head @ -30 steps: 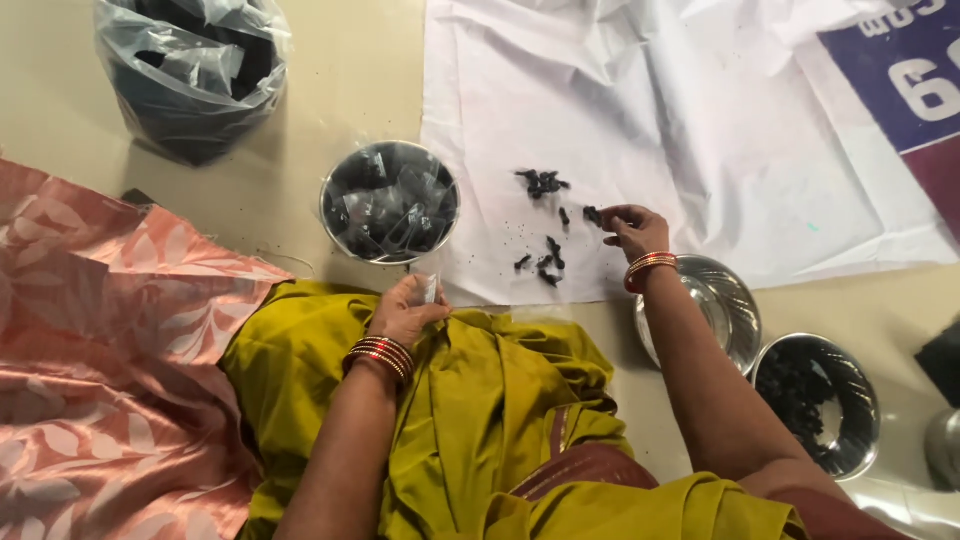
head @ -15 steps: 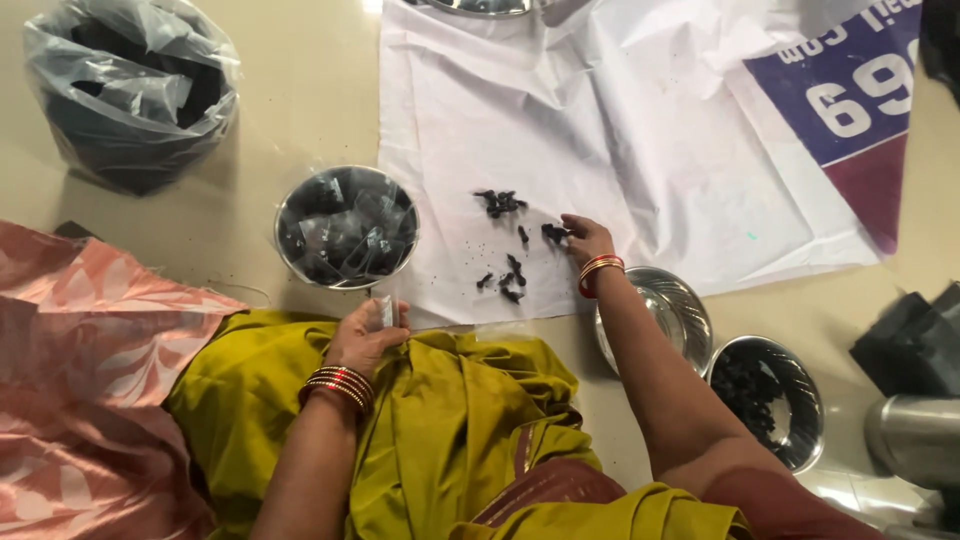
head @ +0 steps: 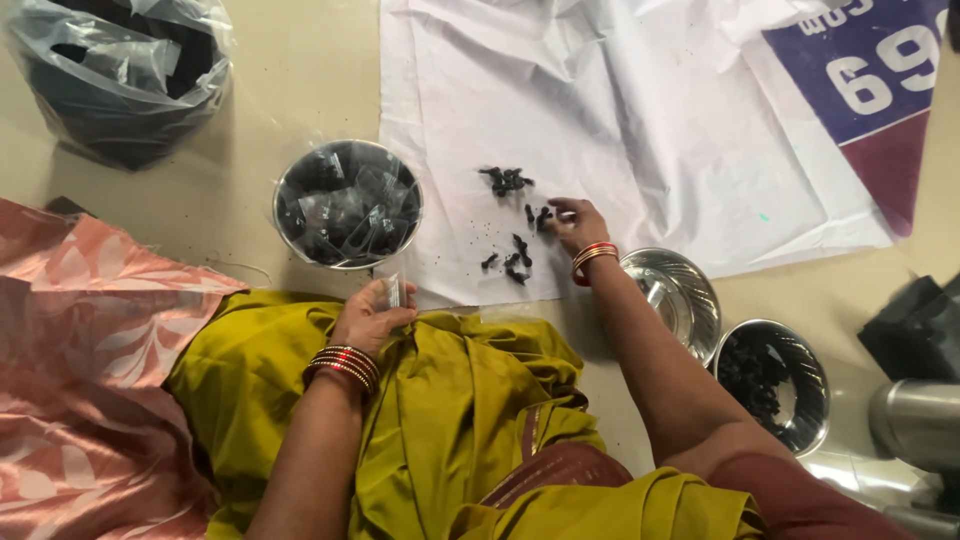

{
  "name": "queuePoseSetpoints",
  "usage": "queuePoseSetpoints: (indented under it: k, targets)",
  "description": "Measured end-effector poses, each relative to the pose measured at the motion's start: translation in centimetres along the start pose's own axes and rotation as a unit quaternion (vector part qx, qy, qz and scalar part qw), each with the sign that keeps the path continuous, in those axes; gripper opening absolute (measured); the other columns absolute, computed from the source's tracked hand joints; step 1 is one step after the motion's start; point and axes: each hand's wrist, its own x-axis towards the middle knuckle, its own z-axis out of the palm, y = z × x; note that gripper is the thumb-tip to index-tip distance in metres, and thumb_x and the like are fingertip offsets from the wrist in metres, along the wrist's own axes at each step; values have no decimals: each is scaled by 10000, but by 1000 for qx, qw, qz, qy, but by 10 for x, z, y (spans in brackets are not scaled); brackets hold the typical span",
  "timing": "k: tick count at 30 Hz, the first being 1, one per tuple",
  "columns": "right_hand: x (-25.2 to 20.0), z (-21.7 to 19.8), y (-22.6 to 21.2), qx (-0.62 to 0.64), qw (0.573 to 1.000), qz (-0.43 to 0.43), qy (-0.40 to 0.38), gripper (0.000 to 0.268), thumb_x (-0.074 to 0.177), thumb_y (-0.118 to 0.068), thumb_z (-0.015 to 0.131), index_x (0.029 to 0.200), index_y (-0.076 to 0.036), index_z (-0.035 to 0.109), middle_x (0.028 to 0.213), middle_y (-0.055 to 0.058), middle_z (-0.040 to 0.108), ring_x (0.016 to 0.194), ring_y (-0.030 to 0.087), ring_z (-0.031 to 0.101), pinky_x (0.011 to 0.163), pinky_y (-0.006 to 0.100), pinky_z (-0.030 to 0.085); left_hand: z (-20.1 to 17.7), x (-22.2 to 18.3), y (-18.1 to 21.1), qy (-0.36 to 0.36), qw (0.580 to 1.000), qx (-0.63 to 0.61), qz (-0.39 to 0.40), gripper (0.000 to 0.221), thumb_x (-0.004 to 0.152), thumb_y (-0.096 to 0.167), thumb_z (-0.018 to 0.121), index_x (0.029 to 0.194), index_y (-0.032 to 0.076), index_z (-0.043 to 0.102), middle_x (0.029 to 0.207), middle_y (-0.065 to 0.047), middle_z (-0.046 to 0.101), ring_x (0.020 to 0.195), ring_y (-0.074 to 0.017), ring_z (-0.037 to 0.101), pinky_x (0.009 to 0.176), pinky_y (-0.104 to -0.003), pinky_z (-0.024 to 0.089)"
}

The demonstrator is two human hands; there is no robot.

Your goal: The person sorts small black plastic parts from a white sheet on the floor and places them into small plastic bags.

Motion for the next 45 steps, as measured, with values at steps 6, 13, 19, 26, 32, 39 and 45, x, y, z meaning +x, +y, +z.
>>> queuePoseSetpoints:
  k: [6,13,19,26,32,39,45]
  targets:
    - [-6,12,-7,-64,998,12,5,285,806,-70,845,1068,-77,733,1118,117,710,998,234,715,928,336,578,4,-6,10,7,1000,20,-6,356,776,-60,758,1115,37,710,934,-53,741,859,-144,703,802,-274,564]
    - [7,14,40,89,995,36,-8,386,855,72,685,1211,-78,681,1066,76,762,983,176,731,893,291,597,5,-6,11,8,1000,18,-15,342,796,-58,748,1120,43,707,940,-46,738,861,-137,698,803,-267,573]
    - [16,38,82,220,975,38,13,411,852,156,568,1218,7,677,1077,92,751,1013,155,733,923,275,587,0,-6,6,-4,1000,0,-1,354,799,-71,756,1134,34,708,946,-55,730,868,-148,696,806,-274,567]
    - [-20,68,86,153,976,-14,156,338,924,14,612,1259,-22,637,1181,156,678,1104,276,645,980,369,534,-3,8,-18,-2,999,11,39,383,771,-83,765,1127,44,705,965,-42,736,878,-142,706,819,-281,584]
    - [-64,84,33,-67,976,-109,178,524,928,-175,704,1407,-65,522,1415,215,501,1318,409,444,1118,496,356,-4,9,-18,-1,999,18,30,369,779,-59,773,1132,39,721,938,-49,739,840,-150,686,779,-289,561]
    - [-79,72,14,-64,973,-105,196,437,965,-151,649,1393,-135,562,1417,151,529,1279,403,463,1077,481,383,-1,-2,-5,-11,1000,-9,13,349,794,-54,760,1130,30,714,923,-54,741,841,-142,695,786,-274,557]
    - [-83,58,8,-6,972,-109,209,317,993,-48,570,1298,-114,625,1290,139,618,1202,373,545,1056,464,429,-1,0,-5,-18,1000,7,15,347,802,-46,756,1132,43,699,929,-46,740,852,-135,701,796,-268,575]
